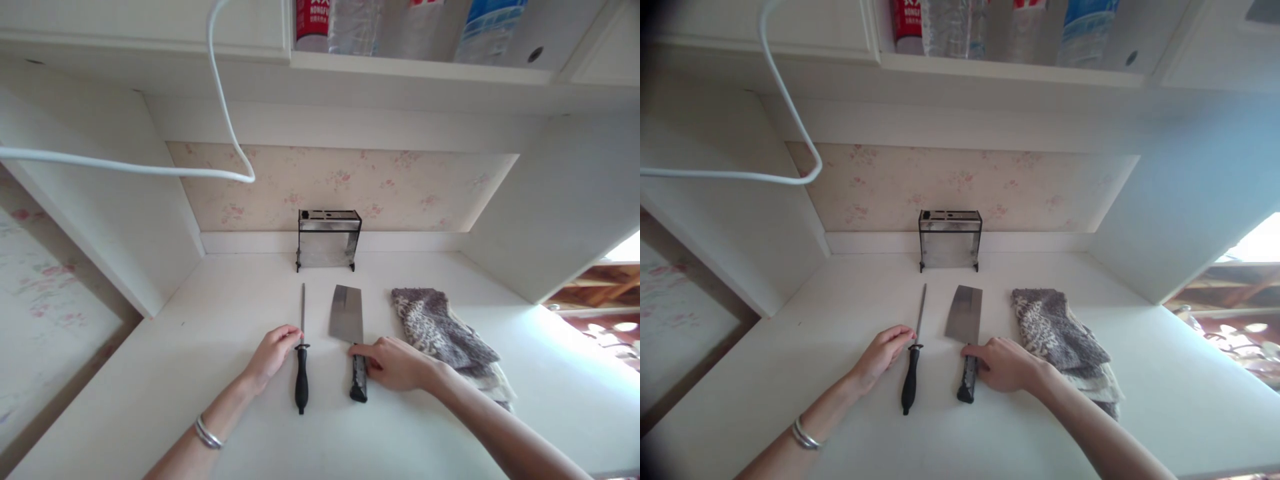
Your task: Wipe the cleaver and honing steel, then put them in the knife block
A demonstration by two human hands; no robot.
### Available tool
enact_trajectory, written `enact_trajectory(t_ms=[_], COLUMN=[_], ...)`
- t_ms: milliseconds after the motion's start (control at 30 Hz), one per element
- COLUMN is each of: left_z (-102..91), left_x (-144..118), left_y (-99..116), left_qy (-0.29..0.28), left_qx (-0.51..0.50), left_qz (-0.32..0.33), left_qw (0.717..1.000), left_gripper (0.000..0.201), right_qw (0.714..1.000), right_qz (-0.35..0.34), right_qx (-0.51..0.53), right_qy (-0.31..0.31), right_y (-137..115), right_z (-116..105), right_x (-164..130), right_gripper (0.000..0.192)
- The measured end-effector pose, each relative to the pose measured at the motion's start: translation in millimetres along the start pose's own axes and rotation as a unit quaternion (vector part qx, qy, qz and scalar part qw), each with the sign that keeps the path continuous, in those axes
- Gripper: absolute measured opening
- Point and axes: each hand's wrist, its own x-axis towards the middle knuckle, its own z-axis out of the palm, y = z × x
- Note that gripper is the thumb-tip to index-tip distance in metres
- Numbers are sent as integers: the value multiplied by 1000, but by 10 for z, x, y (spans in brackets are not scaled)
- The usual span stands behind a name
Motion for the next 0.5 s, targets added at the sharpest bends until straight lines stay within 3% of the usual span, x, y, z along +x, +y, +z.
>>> enact_trajectory(t_ms=[167, 300, 367, 500], left_z=[-40, -57, -60, -63], left_x=[-24, -30, -35, -33], left_y=[43, 52, 58, 69], left_qy=[-22, -40, -51, -65], left_qx=[18, 42, 42, 16], left_qz=[-14, -18, -21, -29], left_qw=[999, 998, 998, 997], left_gripper=[34, 34, 35, 34], right_qw=[997, 997, 997, 972], right_qz=[-12, -8, 20, 55], right_qx=[-77, -73, -60, 53], right_qy=[-26, -13, 37, 222], right_y=[-42, -56, -17, 136], right_z=[-73, -318, -504, -942], right_x=[108, 93, 69, 28], right_gripper=[35, 26, 27, 33])
